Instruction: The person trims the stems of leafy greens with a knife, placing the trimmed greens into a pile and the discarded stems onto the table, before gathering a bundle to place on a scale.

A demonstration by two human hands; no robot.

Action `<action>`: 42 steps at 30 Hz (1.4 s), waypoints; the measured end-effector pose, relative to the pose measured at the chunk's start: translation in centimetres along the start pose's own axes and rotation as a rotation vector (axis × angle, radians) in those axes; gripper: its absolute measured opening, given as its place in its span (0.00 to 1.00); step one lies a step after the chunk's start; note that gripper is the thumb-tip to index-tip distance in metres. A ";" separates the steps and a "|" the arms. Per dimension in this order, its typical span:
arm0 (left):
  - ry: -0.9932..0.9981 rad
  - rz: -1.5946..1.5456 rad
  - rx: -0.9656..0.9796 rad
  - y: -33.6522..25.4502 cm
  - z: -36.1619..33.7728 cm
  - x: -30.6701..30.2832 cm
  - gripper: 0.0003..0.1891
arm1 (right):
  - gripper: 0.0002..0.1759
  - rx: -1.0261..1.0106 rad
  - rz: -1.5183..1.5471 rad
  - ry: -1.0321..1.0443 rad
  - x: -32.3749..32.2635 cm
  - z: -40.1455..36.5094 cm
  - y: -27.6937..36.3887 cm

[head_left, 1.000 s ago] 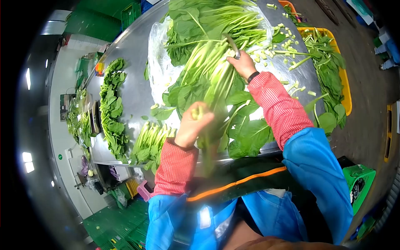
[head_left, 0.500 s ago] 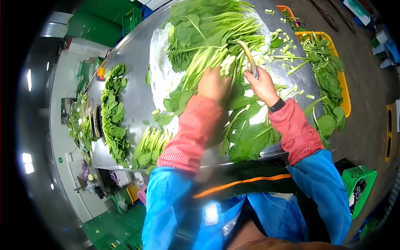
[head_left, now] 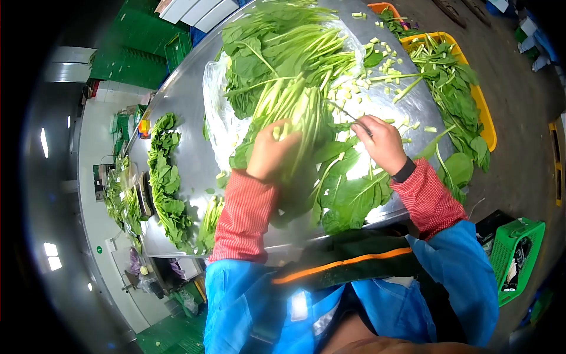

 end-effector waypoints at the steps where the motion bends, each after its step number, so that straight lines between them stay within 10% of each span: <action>1: 0.060 -0.237 -0.083 -1.1 -1.1 0.2 0.16 | 0.06 -0.146 -0.068 -0.068 -0.5 0.5 1.4; 6: 0.245 -0.357 -0.078 -0.9 -3.1 1.4 0.20 | 0.08 -0.299 -0.243 0.053 -0.1 1.9 2.1; 10: 0.221 -0.492 -0.092 -0.3 -3.7 1.9 0.22 | 0.07 -0.035 -0.250 0.130 0.3 0.6 -4.3; 15: 0.251 -0.415 -0.099 1.6 -3.0 4.9 0.16 | 0.12 0.291 0.660 0.199 -1.5 -0.7 0.6; 20: 0.203 -0.330 -0.119 1.2 -3.1 6.0 0.08 | 0.13 0.237 0.568 0.377 -1.9 -0.9 2.1; 25: -0.219 0.647 0.263 1.7 -3.2 5.8 0.10 | 0.09 0.455 0.838 0.617 -3.3 -2.0 1.0; 31: 0.101 0.149 0.344 2.5 -4.1 4.9 0.41 | 0.09 0.329 0.434 0.467 -0.8 -0.9 1.5; 32: 0.276 -0.270 0.085 2.2 -4.5 5.3 0.45 | 0.10 0.261 0.614 0.430 -0.5 -0.4 3.3; 42: 0.239 -0.672 0.011 1.6 -7.4 -4.2 0.17 | 0.33 0.129 0.256 0.254 12.0 9.6 -2.5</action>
Point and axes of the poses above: each hand's wrist, its own z-axis towards the middle knuckle, its own x-axis out of the palm, y = z × x, the point moved 1 cm from there along z, towards the middle knuckle, and after that the axes turned 8 degrees about -z, right-handed, at the moved point
